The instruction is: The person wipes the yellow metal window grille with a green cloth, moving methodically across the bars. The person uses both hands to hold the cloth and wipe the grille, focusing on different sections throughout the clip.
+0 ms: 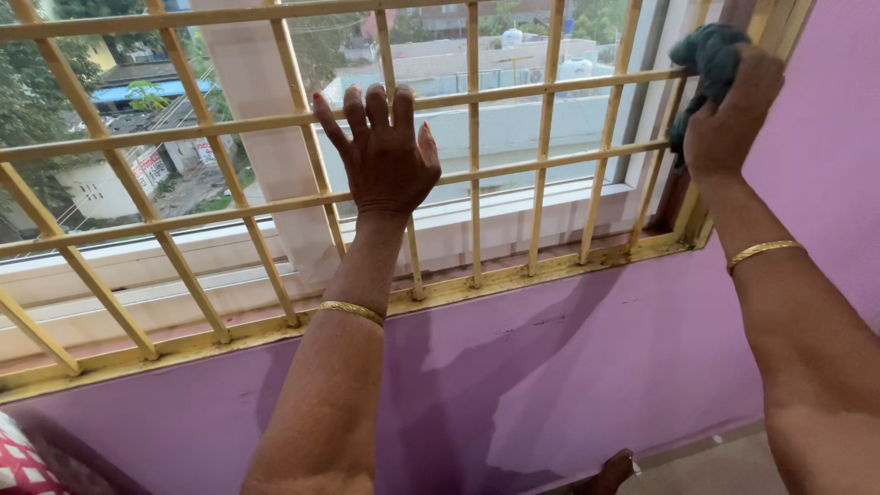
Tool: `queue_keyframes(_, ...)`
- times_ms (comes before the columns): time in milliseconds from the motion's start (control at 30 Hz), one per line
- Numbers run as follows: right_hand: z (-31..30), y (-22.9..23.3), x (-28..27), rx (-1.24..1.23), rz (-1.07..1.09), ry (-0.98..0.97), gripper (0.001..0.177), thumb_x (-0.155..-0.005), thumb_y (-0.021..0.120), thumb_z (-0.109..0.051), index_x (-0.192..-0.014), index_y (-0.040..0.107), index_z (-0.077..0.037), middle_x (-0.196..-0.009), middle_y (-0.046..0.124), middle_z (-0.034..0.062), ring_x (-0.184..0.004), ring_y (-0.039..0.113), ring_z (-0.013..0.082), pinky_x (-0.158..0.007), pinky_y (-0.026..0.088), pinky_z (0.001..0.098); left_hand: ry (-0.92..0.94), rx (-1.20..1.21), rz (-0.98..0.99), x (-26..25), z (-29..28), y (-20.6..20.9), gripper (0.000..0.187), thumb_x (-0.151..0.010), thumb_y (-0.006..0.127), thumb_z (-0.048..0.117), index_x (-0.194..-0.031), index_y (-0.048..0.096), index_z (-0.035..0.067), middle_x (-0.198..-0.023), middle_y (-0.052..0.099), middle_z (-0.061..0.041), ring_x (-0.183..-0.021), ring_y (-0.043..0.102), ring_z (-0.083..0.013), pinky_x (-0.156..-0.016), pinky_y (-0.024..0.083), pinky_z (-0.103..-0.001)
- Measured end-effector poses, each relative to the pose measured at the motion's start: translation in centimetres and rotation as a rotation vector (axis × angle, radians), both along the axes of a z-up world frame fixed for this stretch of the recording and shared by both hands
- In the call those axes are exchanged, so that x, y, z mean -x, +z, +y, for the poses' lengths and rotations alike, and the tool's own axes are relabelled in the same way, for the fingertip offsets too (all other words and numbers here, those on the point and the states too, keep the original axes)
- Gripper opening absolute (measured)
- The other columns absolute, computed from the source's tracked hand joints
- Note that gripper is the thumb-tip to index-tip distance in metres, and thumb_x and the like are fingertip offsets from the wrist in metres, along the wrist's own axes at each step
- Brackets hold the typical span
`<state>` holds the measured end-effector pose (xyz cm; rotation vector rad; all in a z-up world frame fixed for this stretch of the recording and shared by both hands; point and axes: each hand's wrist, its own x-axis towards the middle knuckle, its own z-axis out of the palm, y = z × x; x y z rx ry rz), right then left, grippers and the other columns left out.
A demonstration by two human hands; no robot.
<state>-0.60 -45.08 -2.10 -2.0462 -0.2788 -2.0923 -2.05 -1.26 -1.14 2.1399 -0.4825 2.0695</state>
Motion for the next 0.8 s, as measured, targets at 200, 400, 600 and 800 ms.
queue_keyframes(200, 4.9, -0.4, -2.2, 0.114, -0.007, -0.134, 0.053, -0.093, 0.062, 0.012, -0.140, 0.055, -0.012, -0.145, 0.049, 0.0163, -0.142, 0.040, 0.0437, -0.121, 0.033, 0.0542, 0.031, -0.017, -0.020, -0.1, 0.1, -0.1, 0.048, -0.091, 0.076, 0.028, -0.129, 0.054, 0.008, -0.127, 0.049, -0.016, -0.136, 0.040, -0.0380, -0.124, 0.003, -0.071)
queue_keyframes(400, 3.0, -0.8, -1.2, 0.222, 0.095, 0.010, 0.050, -0.105, 0.054, 0.017, -0.147, 0.051, -0.009, -0.147, 0.045, 0.0181, -0.144, 0.041, 0.0395, -0.128, 0.037, 0.0528, -0.003, -0.021, -0.005, 0.5, 0.0, -0.1, 0.046, -0.093, 0.076, 0.027, -0.128, 0.054, 0.007, -0.130, 0.050, -0.016, -0.137, 0.040, -0.0382, -0.125, 0.004, -0.070)
queue_keyframes(600, -5.4, -0.7, -0.3, 0.022, 0.086, 0.078, 0.034, -0.109, 0.054, 0.012, -0.136, 0.050, -0.010, -0.136, 0.049, 0.0120, -0.137, 0.047, 0.0287, -0.124, 0.041, 0.0444, 0.028, -0.024, -0.008, 0.1, 0.2, -0.3, 0.044, -0.090, 0.073, 0.023, -0.127, 0.053, 0.009, -0.128, 0.050, -0.015, -0.138, 0.041, -0.0370, -0.125, 0.003, -0.071)
queue_keyframes(800, -5.8, 0.2, -1.4, 0.140, 0.047, -0.171, 0.062, -0.082, 0.060, 0.016, -0.140, 0.053, -0.004, -0.140, 0.048, 0.0183, -0.131, 0.036, 0.0438, -0.110, 0.033, 0.0538, 0.045, -0.051, -0.017, -0.5, 0.2, -0.6, 0.045, -0.091, 0.073, 0.024, -0.128, 0.052, 0.008, -0.129, 0.049, -0.015, -0.139, 0.040, -0.0369, -0.125, 0.001, -0.071)
